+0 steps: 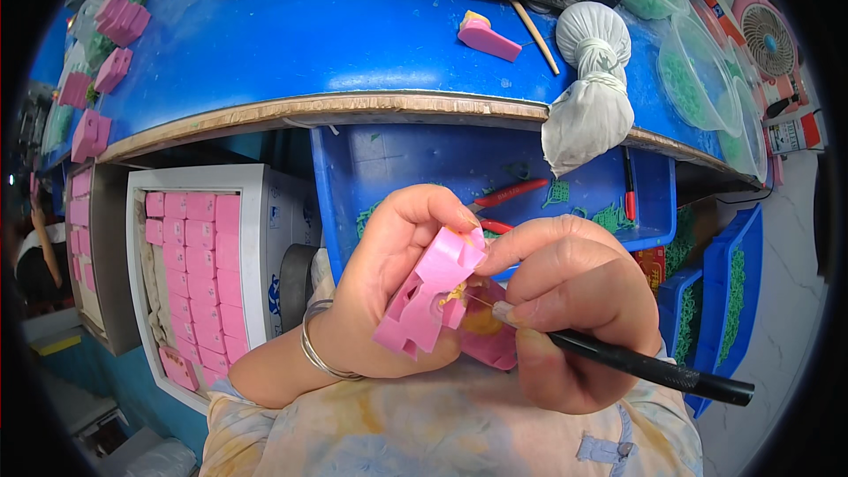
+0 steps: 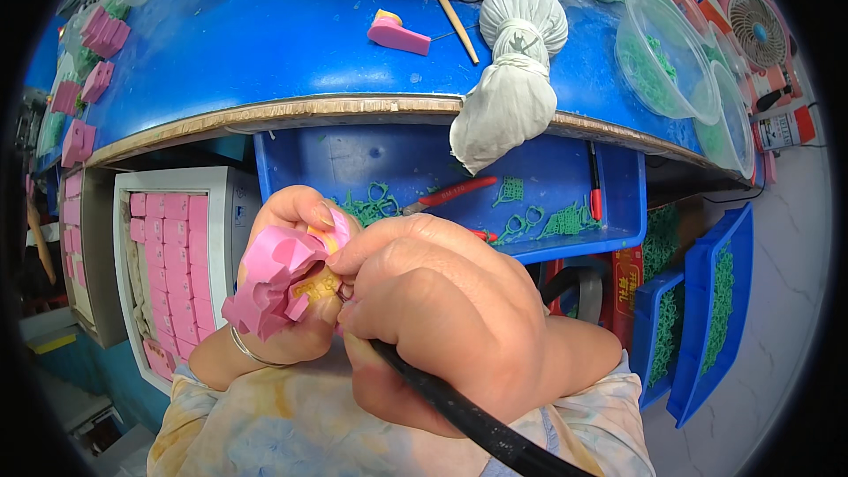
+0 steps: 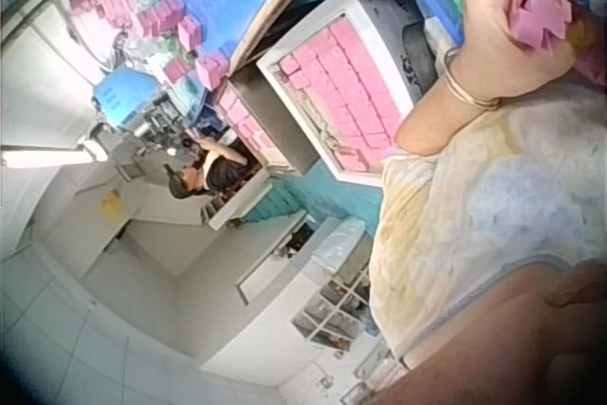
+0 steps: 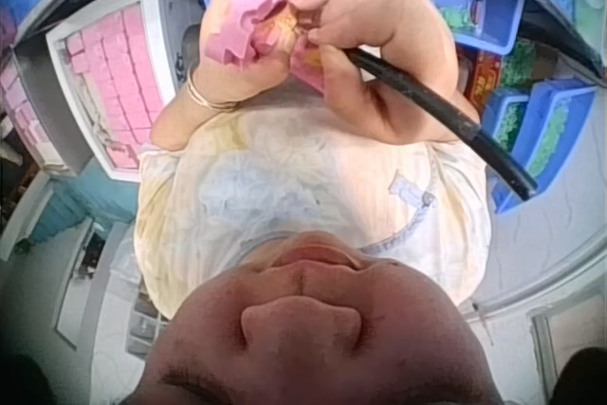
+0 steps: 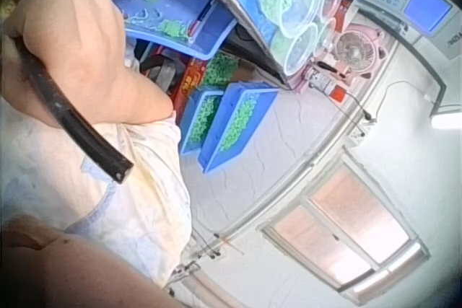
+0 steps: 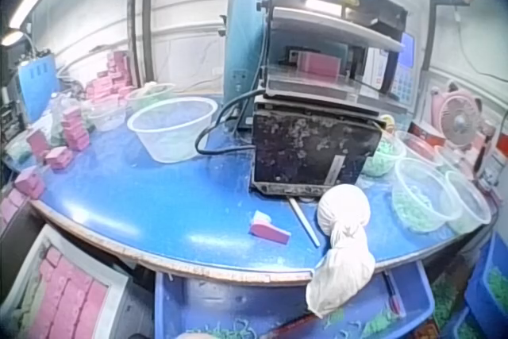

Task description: Removing green wax patterns from pink silicone molds and cleaning them with a brush.

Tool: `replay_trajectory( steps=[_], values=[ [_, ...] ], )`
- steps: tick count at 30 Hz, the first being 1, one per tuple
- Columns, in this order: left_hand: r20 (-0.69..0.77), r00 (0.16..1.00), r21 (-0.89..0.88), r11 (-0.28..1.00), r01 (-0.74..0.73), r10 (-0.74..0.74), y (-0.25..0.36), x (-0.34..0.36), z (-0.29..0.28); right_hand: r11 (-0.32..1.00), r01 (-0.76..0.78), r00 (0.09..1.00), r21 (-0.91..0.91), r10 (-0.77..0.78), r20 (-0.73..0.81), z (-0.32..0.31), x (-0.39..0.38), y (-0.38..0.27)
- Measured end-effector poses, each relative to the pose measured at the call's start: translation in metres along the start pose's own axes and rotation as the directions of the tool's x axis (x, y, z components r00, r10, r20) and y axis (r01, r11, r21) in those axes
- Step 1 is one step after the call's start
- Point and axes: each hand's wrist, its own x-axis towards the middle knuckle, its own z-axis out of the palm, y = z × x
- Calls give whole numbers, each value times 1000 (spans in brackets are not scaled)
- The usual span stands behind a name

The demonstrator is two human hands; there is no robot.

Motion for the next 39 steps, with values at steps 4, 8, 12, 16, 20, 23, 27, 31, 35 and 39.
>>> replay_trajectory(
  steps=[4, 8, 12, 16, 20, 23, 27, 31, 35, 39],
  values=[
    [-7, 1000, 2, 1000, 10, -10, 0, 0, 0, 1000, 6, 1000, -20, -6, 8, 0, 1, 0],
    [-12, 1000, 7, 1000, 0, 0, -1, 0, -1, 1000, 9, 1000, -28, -9, 14, 1, 1, 2],
    [-25, 999, -52, 998, 21, -22, -1, -1, 2, 997, 15, 1000, -72, -17, -21, 3, 0, -2],
    [-46, 999, -65, 998, 19, -22, -2, -1, 4, 995, -5, 997, -103, -3, -74, 7, 2, -2],
    [-79, 996, -86, 996, 37, -44, -1, 0, 4, 992, -2, 997, -126, -7, -72, 8, 4, -1],
    [-52, 998, -127, 991, 29, -36, -1, 1, 1, 998, -15, 997, -58, 10, -77, 7, 4, -1],
    [-7, 1000, -27, 1000, -10, 9, -1, 2, -1, 997, -51, 991, 64, 58, -120, 6, 0, -5],
    [35, 999, -22, 999, -40, 40, -1, 4, -3, 995, -41, 998, 94, 46, -53, 1, 0, -4],
    [18, 999, -24, 999, -45, 46, -1, 2, 0, 997, -11, 998, 82, 16, -57, 0, -1, -2],
    [11, 999, 9, 999, -36, 36, -2, 1, -2, 995, 11, 999, 101, -8, -34, 0, -1, -2]
  ],
)
